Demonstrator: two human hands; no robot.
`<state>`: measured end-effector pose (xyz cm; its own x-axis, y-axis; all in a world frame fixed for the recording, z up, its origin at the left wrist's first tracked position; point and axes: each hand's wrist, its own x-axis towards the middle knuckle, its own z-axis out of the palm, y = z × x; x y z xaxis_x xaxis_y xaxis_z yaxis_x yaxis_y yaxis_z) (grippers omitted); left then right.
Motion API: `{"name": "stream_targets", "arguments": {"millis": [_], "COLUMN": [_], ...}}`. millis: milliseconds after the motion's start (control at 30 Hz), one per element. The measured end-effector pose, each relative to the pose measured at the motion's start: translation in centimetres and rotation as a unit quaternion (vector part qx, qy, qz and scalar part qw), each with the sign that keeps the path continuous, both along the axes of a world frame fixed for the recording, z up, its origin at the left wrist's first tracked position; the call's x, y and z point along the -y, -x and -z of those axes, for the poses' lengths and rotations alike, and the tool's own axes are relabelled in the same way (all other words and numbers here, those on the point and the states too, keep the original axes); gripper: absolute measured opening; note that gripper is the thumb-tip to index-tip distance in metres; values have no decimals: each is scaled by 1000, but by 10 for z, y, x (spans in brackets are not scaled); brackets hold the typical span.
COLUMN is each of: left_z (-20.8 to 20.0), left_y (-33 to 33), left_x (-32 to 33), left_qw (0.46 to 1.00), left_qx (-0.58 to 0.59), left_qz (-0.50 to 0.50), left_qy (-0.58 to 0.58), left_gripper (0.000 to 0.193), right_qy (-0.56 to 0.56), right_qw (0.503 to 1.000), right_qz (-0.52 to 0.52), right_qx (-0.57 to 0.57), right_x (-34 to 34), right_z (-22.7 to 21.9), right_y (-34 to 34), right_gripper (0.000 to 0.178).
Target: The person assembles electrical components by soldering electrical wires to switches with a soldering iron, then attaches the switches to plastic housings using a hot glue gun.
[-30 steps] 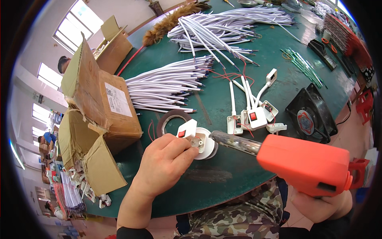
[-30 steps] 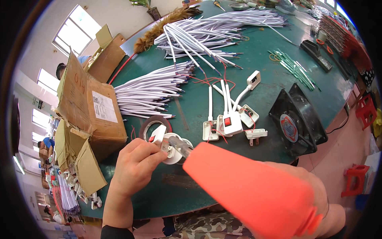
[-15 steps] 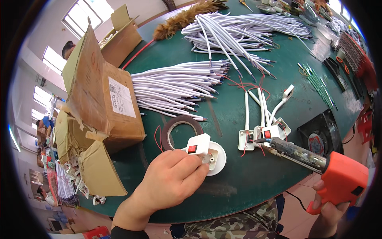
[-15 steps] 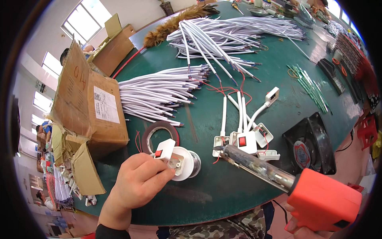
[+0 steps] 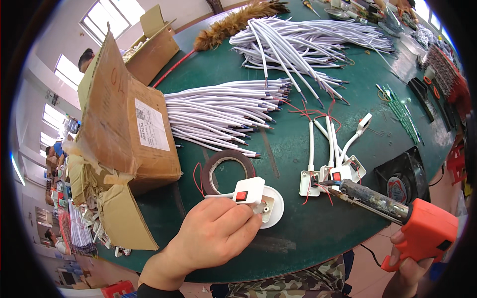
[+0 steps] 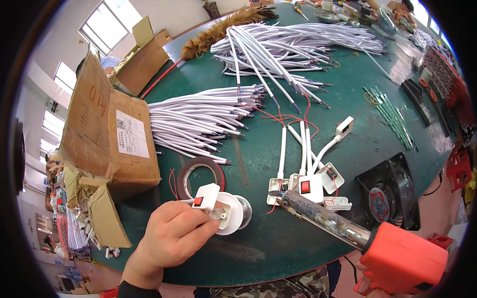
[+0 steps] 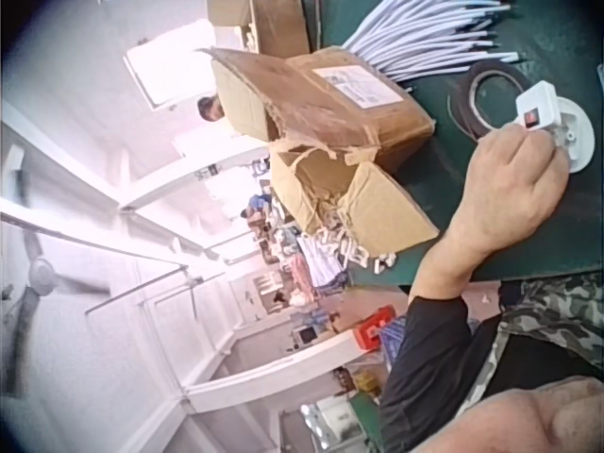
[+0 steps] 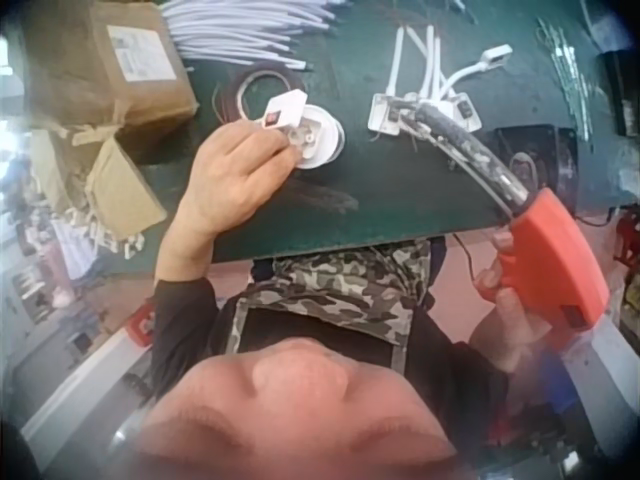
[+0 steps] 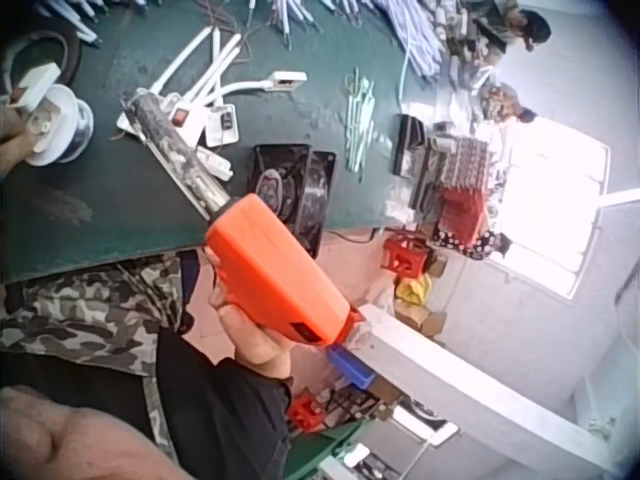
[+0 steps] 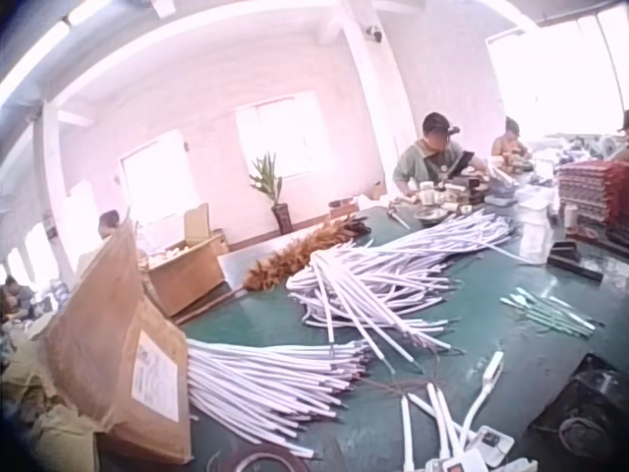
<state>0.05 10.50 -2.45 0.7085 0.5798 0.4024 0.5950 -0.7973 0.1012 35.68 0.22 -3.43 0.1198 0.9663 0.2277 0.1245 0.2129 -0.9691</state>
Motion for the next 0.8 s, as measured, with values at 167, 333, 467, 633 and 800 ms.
{"name": "stream_targets", "arguments": {"millis": [167,333,467,633,800], "left_z": [0,-2,-2,-2,-1], "left_y": [2,-1,-1,-3,-2], "left_x": [1,1,2,4,4], "left_qw": [1000,1000,1000,1000,1000], "left_qx": [-7,-13,-19,-17,-9], "left_qz": [-7,-7,-14,-21,-24], "left_qy": [2,3,5,2,3], "left_gripper": [25,25,26,27,28], "right_qy": [19,8,24,51,54], "right_qw": [1000,1000,1000,998,998], "right_qz": [5,2,1,24,14], "right_qx": [14,-7,-12,-17,-31], "right_x": [4,-1,3,1,0], "right_z": [3,1,3,-1,0], "right_y": [-3,3,-2,6,4], "right_gripper": [70,68,69,72,72]}}
